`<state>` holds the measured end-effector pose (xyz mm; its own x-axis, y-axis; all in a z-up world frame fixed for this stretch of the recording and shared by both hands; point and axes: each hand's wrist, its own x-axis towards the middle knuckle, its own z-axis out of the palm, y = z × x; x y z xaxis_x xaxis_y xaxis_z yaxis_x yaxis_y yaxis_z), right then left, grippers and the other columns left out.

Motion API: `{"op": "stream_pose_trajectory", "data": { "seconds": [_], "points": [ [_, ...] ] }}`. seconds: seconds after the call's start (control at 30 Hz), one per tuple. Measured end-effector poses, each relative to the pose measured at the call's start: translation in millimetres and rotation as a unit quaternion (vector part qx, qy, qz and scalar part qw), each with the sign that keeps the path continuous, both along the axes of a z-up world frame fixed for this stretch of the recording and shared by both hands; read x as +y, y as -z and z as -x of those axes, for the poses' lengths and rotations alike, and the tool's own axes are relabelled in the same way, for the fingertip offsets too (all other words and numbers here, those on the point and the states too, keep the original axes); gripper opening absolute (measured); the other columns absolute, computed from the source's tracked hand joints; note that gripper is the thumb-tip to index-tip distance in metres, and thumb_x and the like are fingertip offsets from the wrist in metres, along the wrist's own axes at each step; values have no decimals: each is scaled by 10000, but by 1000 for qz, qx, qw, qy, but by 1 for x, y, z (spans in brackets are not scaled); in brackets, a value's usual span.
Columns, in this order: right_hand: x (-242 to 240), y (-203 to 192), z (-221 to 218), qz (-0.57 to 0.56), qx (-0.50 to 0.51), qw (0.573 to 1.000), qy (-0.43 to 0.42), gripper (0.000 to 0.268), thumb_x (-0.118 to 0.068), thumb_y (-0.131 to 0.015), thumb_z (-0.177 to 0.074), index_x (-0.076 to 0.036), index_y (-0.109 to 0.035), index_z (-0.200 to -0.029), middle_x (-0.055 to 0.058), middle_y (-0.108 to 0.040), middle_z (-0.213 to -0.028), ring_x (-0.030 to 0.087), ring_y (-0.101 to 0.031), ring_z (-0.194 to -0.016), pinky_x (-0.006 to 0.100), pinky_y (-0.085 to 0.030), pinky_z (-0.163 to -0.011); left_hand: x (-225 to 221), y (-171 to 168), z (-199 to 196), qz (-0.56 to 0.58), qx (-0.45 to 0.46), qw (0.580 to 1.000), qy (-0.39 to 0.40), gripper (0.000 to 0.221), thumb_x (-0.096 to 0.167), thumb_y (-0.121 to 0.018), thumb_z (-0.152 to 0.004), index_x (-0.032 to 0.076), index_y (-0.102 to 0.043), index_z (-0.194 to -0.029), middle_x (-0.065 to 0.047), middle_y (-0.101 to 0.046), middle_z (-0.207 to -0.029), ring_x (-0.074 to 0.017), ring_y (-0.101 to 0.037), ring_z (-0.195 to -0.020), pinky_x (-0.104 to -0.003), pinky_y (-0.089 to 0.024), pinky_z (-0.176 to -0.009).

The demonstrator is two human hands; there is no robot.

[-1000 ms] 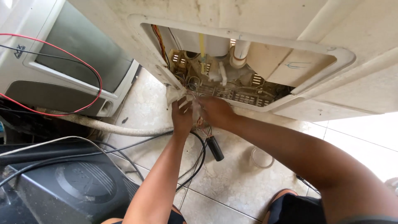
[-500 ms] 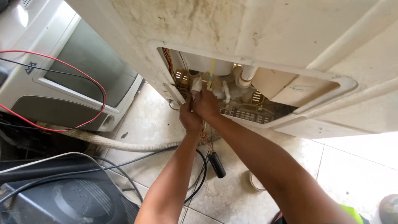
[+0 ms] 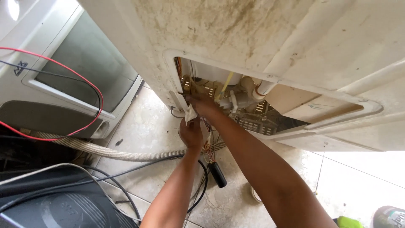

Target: Repairing the internal wiring of a washing machine by connecting wires and securing them with electrical tape.

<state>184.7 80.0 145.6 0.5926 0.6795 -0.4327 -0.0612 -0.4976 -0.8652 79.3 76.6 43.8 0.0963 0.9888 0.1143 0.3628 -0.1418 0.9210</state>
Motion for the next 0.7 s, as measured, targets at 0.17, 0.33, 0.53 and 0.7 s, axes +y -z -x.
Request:
{"op": "stream_pose_trajectory", "data": {
  "seconds": [0.17,0.33,0.53,0.7],
  "points": [
    [33,16,-17,-5,18,999,44,547,-461,-661,-935,-8,-724,-1234,200,-752,-1063,312,-762,-893,394,-637,-597,10,19,-1,-99,-5,994,42,114,243,-807,-891,163,-729,-866,-37,-716,-869,-276,-734,-748,-402,-576,-668],
    [8,15,-3,12,-43,999,18,505,-533,-706,-859,-166,-768,-1200,85,-774,-1085,262,-744,-1015,373,-606,-791,4,20,-5,-119,2,992,51,117,233,-716,-956,155,-709,-869,41,-655,-1005,-251,-735,-800,-419,-589,-685],
    [0,-31,6,100,-96,990,-3,550,-495,-669,-867,-124,-722,-1269,129,-741,-1192,313,-682,-1177,390,-564,-957,6,42,-7,-138,-44,987,70,174,235,-703,-992,154,-698,-839,18,-627,-848,-280,-711,-757,-363,-564,-679],
    [10,14,-6,-3,-38,996,77,504,-420,-716,-878,-86,-750,-1255,160,-762,-1149,312,-727,-1078,417,-602,-873,13,27,-9,-149,-78,983,78,97,199,-754,-971,139,-724,-901,4,-623,-725,-242,-725,-683,-361,-564,-640]
  ]
}}
